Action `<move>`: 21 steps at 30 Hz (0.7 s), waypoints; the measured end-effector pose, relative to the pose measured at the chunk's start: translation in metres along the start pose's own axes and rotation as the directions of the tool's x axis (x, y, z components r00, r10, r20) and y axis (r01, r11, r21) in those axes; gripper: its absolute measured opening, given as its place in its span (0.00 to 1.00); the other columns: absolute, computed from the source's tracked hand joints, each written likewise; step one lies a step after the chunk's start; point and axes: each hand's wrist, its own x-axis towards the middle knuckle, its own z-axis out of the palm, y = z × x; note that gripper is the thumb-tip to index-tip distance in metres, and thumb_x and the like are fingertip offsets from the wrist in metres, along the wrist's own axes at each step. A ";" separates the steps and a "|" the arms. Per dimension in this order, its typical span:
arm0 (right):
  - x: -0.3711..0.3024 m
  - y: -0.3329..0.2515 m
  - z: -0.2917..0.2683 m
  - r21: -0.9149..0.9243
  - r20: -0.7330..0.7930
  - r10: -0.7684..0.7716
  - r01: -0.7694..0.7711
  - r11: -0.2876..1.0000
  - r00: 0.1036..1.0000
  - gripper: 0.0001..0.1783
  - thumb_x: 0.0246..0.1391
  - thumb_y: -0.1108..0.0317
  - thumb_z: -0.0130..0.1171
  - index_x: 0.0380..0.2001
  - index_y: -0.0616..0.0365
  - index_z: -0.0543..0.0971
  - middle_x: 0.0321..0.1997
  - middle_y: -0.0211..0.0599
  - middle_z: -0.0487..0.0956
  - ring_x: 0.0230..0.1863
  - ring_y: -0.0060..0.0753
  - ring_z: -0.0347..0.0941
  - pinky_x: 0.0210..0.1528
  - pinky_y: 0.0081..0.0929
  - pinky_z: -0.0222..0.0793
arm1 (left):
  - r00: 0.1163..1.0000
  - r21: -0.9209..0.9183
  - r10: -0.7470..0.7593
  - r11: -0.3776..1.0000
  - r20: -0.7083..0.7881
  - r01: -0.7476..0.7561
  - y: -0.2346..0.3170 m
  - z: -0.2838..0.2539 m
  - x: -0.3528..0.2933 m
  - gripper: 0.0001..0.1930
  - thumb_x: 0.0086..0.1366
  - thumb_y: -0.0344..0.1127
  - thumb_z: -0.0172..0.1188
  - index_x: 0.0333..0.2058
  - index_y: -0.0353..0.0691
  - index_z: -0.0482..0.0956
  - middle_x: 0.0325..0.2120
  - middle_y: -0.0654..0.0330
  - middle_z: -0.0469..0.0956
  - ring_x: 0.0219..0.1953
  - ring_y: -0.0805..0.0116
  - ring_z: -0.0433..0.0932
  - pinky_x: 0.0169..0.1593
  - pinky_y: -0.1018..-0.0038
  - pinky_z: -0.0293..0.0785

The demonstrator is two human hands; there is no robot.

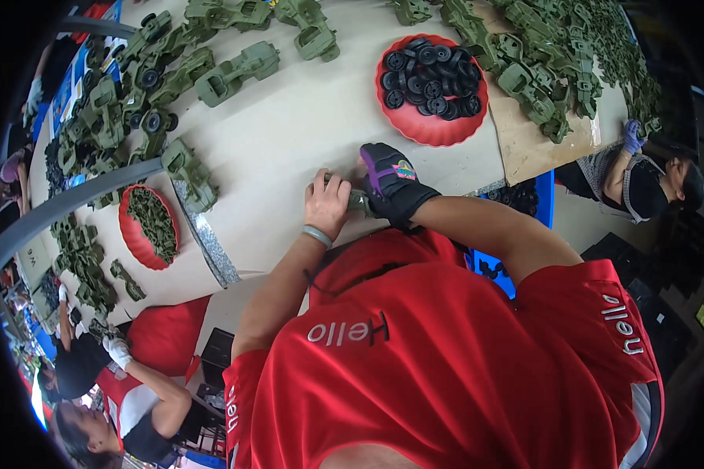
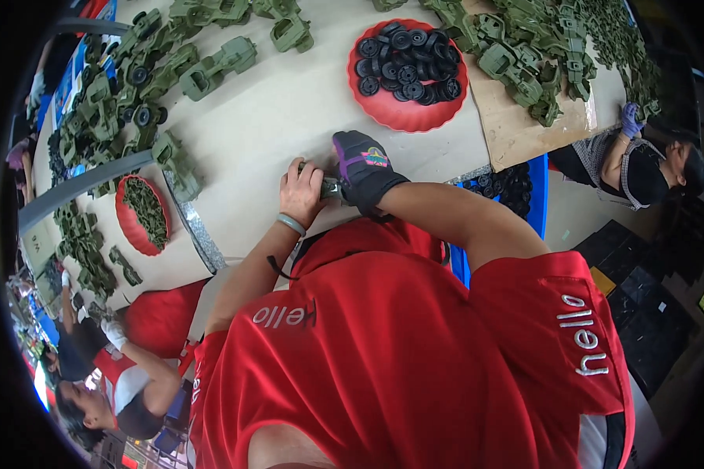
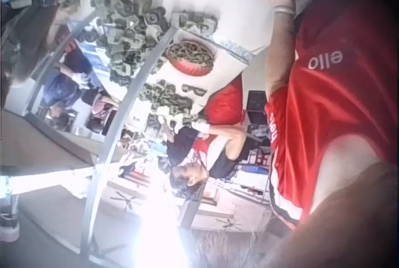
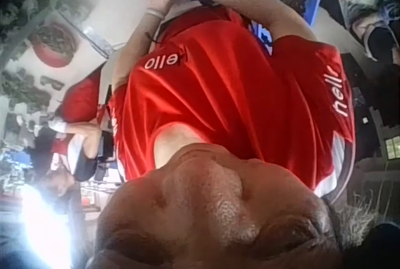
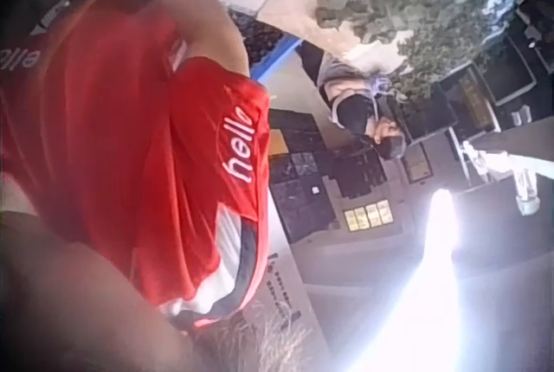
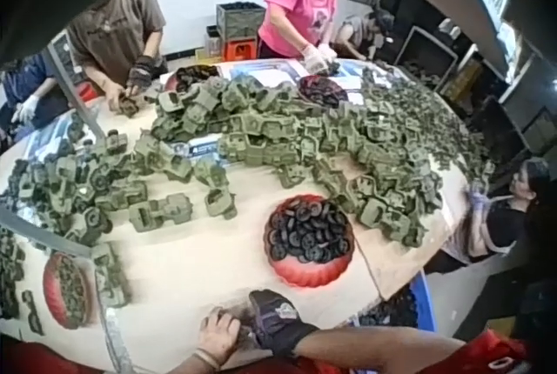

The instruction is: The person assembles plastic toy tanks by hand, snapping wheels and plastic tank turrets onto molded green toy tank bodies at a factory assembly line workstation.

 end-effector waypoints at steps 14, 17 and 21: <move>0.020 0.011 0.007 -0.179 0.151 -0.372 0.395 0.901 0.916 0.22 0.44 0.62 0.66 0.44 0.55 0.79 0.41 0.47 0.81 0.47 0.53 0.77 0.51 0.48 0.71 | 1.000 0.025 0.000 1.000 -0.019 0.000 -0.004 0.014 0.001 0.34 0.42 0.40 0.77 0.51 0.46 0.75 0.55 0.60 0.73 0.65 0.48 0.66 0.56 0.49 0.71; 0.017 0.004 -0.003 -0.181 0.179 -0.362 0.393 0.902 0.915 0.22 0.44 0.63 0.68 0.45 0.55 0.79 0.44 0.48 0.81 0.49 0.52 0.77 0.53 0.47 0.71 | 1.000 0.018 -0.002 1.000 -0.017 0.003 -0.004 0.011 0.001 0.34 0.42 0.39 0.77 0.51 0.46 0.75 0.54 0.60 0.73 0.65 0.48 0.67 0.56 0.49 0.72; -0.003 0.000 -0.008 -0.209 0.004 -0.033 0.033 0.977 0.999 0.22 0.49 0.63 0.66 0.48 0.56 0.79 0.47 0.46 0.81 0.50 0.51 0.78 0.55 0.44 0.72 | 1.000 0.036 -0.004 0.999 -0.005 0.004 -0.002 0.008 -0.001 0.32 0.42 0.38 0.77 0.49 0.46 0.76 0.52 0.60 0.74 0.65 0.48 0.67 0.55 0.50 0.72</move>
